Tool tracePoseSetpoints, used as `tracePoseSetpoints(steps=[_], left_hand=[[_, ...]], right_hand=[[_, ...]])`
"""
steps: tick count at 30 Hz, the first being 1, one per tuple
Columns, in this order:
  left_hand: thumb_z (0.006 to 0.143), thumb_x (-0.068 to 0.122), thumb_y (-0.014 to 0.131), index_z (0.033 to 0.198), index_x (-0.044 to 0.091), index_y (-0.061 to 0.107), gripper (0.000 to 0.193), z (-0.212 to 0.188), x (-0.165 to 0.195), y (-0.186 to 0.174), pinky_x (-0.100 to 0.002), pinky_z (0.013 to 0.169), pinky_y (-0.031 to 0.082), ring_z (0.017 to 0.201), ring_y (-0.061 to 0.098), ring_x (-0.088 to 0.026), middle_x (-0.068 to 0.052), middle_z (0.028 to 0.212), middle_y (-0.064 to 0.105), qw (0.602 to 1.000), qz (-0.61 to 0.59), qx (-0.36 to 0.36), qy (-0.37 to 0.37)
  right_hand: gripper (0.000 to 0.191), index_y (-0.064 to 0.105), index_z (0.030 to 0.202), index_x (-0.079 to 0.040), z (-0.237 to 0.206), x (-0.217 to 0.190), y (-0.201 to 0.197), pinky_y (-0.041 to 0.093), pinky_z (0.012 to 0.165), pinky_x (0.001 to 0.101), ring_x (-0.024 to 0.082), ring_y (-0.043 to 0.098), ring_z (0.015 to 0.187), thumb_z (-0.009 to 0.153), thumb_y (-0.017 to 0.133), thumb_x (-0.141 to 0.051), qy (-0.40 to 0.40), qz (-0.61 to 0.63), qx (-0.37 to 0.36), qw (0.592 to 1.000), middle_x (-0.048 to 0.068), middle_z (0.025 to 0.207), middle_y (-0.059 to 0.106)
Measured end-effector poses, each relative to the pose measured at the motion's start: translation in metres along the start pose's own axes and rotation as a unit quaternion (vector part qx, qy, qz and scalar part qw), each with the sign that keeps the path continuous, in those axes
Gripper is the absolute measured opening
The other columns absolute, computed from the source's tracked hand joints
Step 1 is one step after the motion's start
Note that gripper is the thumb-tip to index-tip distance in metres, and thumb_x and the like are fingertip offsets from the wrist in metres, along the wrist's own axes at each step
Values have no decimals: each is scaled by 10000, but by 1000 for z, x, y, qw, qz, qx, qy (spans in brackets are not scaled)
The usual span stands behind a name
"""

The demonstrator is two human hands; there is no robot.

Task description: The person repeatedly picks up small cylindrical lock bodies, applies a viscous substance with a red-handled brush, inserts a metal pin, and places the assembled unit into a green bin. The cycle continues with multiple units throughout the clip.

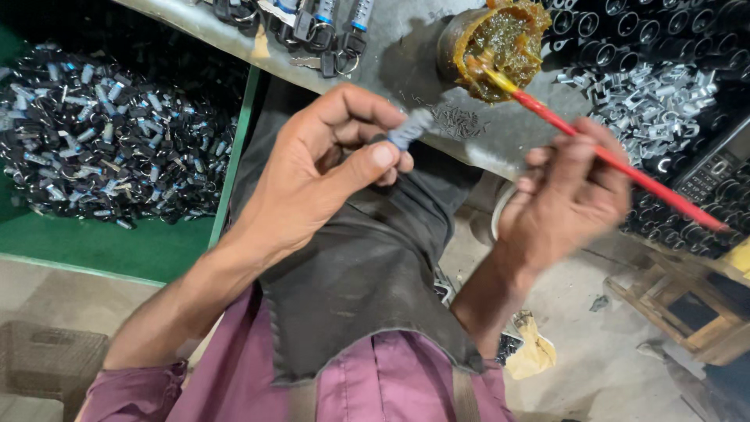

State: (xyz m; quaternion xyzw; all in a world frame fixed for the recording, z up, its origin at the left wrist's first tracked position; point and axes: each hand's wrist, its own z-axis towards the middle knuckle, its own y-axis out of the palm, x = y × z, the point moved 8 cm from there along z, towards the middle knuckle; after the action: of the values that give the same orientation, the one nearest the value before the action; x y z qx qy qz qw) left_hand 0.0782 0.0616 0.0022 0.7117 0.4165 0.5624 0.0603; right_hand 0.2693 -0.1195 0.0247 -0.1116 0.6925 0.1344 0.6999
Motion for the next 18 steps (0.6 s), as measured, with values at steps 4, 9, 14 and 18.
tracePoseSetpoints(steps=[4,9,14,18], left_hand=[[1077,139,673,1287,-12,601,269,16,-7,9,-282,956,555,1027,664,-118,-78,1106,693,997,-71,-3,15],[1057,179,667,1235,-1,623,256,38,-28,14,-306,881,541,969,648,-136,-65,1037,679,972,-233,14,-34],[1053,190,680,1232,-8,637,271,41,-57,5,-317,884,537,971,629,-138,-61,1034,655,960,-274,7,-54],[1059,182,681,1232,-8,635,261,39,-46,15,-333,897,544,969,617,-138,-49,1032,635,952,-302,-6,-52]], right_hand=[[123,672,1200,103,3,-49,9,617,598,272,203,766,777,1146,642,-4,-153,-207,-53,965,205,975,731],[132,666,1236,133,0,-45,3,642,706,290,233,771,838,1176,631,20,-127,-196,-48,971,246,1012,735],[175,659,1203,126,2,-18,-18,569,612,260,220,717,742,1182,684,-46,-23,18,-31,999,223,922,713],[179,659,1238,143,-1,-14,-14,607,691,286,223,734,786,1196,677,-30,-54,-89,17,994,222,975,727]])
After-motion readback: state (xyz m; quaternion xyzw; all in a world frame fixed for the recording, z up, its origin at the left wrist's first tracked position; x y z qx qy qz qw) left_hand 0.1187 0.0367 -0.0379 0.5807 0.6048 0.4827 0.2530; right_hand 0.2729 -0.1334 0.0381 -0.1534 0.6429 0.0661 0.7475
